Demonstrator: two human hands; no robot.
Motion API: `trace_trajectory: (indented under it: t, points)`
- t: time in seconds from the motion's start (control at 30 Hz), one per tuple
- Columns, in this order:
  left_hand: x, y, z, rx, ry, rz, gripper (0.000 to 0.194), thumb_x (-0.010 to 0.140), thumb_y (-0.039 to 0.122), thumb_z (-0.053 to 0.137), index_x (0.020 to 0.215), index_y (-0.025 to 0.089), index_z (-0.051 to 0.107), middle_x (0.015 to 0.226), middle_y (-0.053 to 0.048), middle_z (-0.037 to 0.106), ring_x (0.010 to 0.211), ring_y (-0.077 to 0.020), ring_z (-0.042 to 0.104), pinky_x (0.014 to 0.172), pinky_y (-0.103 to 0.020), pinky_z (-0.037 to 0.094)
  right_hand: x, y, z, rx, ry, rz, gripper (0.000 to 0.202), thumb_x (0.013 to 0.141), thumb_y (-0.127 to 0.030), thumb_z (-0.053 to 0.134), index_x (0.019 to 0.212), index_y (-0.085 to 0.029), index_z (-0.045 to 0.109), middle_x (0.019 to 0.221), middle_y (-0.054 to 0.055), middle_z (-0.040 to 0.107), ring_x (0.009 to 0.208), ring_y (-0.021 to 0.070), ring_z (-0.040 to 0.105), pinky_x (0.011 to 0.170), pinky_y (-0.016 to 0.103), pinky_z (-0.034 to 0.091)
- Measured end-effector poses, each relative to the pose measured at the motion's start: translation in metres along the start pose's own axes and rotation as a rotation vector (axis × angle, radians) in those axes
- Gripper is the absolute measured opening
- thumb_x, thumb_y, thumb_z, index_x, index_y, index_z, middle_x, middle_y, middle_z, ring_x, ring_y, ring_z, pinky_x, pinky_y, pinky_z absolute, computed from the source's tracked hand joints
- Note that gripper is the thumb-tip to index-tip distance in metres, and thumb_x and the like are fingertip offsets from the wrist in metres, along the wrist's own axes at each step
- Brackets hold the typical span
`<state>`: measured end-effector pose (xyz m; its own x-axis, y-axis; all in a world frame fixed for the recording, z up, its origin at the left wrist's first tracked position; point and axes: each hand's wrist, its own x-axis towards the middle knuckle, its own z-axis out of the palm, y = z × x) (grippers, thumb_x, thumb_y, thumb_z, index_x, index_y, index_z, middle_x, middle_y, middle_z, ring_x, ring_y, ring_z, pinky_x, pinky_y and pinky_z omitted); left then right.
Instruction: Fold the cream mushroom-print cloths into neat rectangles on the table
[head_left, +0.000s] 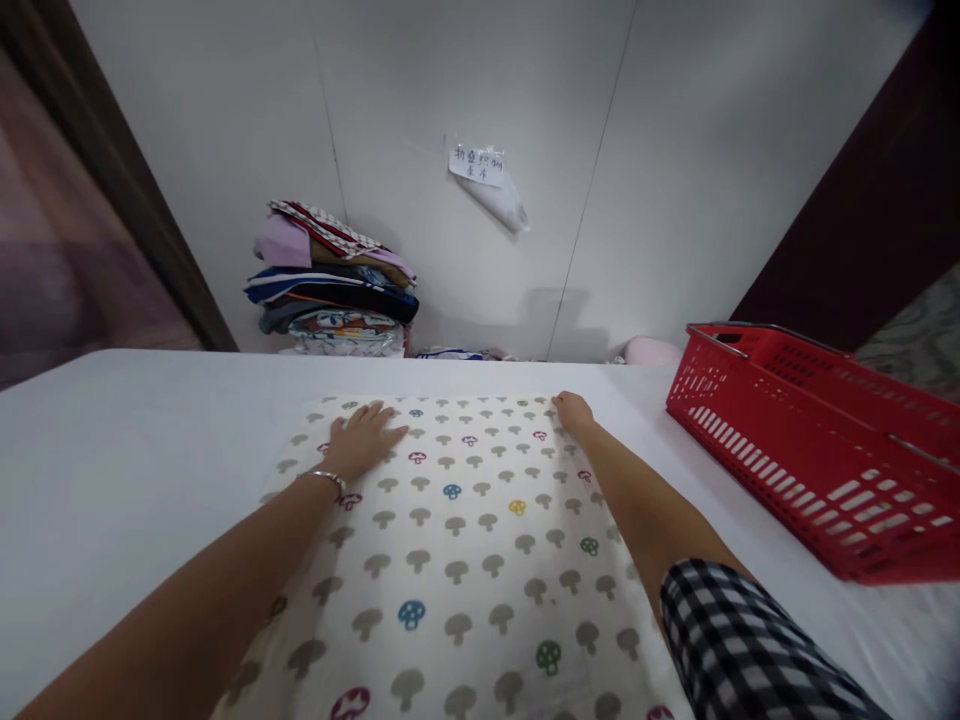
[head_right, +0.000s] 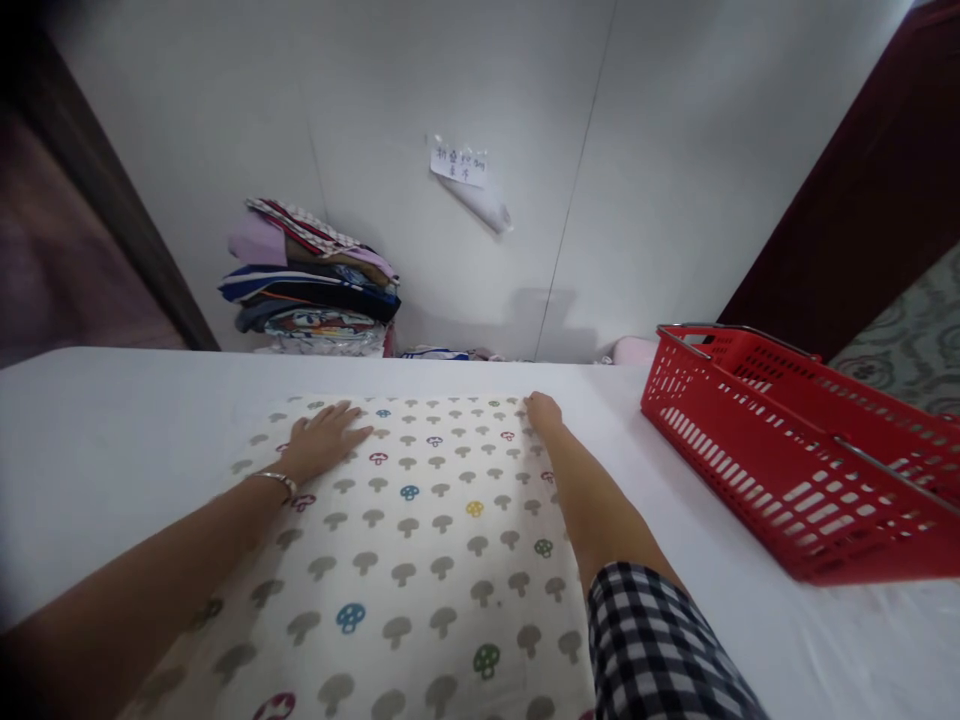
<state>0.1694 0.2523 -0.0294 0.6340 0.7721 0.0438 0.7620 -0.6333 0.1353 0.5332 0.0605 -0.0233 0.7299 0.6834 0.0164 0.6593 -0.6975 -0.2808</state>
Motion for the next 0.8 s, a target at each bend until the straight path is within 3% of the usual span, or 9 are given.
trace_trajectory:
  t: [0.1, 0.23, 0.43, 0.8]
  points:
    - [0.007, -0.024, -0.005, -0.001, -0.022, -0.055, 0.067, 0.087, 0.062, 0.024, 0.142, 0.025, 0.034, 0.154, -0.005, 0.026, 0.140, -0.0332, 0.018, 0.110, -0.062, 0.008, 0.004, 0.004, 0.001, 0.004, 0.003, 0.008, 0.035, 0.096, -0.031, 0.037, 0.107, -0.015, 0.065, 0.116, 0.012, 0.064, 0.106, 0.0205, 0.059, 0.082, 0.026, 0.042]
    - [0.017, -0.049, -0.010, 0.001, -0.074, -0.184, 0.067, 0.086, 0.062, 0.022, 0.144, 0.030, 0.031, 0.155, -0.004, 0.023, 0.142, -0.0318, 0.012, 0.110, -0.063, 0.010, 0.008, 0.007, 0.003, -0.012, -0.011, -0.001, 0.035, 0.096, -0.033, 0.036, 0.108, -0.015, 0.065, 0.116, 0.011, 0.065, 0.104, 0.0199, 0.060, 0.082, 0.025, 0.042]
    - [0.020, -0.051, -0.009, 0.012, -0.070, -0.140, 0.071, 0.085, 0.062, 0.020, 0.145, 0.025, 0.030, 0.155, -0.006, 0.022, 0.142, -0.0314, 0.013, 0.109, -0.064, 0.011, 0.005, 0.005, 0.007, -0.088, -0.012, -0.013, 0.035, 0.097, -0.030, 0.035, 0.112, -0.012, 0.061, 0.115, 0.017, 0.064, 0.107, 0.0248, 0.059, 0.085, 0.032, 0.042]
    - [0.022, -0.055, -0.006, 0.021, -0.061, -0.113, 0.071, 0.085, 0.061, 0.021, 0.145, 0.024, 0.032, 0.154, -0.006, 0.022, 0.142, -0.0327, 0.014, 0.108, -0.065, 0.014, 0.007, 0.005, 0.011, -0.149, -0.017, -0.012, 0.036, 0.099, -0.031, 0.032, 0.116, -0.013, 0.058, 0.113, 0.018, 0.064, 0.106, 0.0237, 0.059, 0.085, 0.032, 0.042]
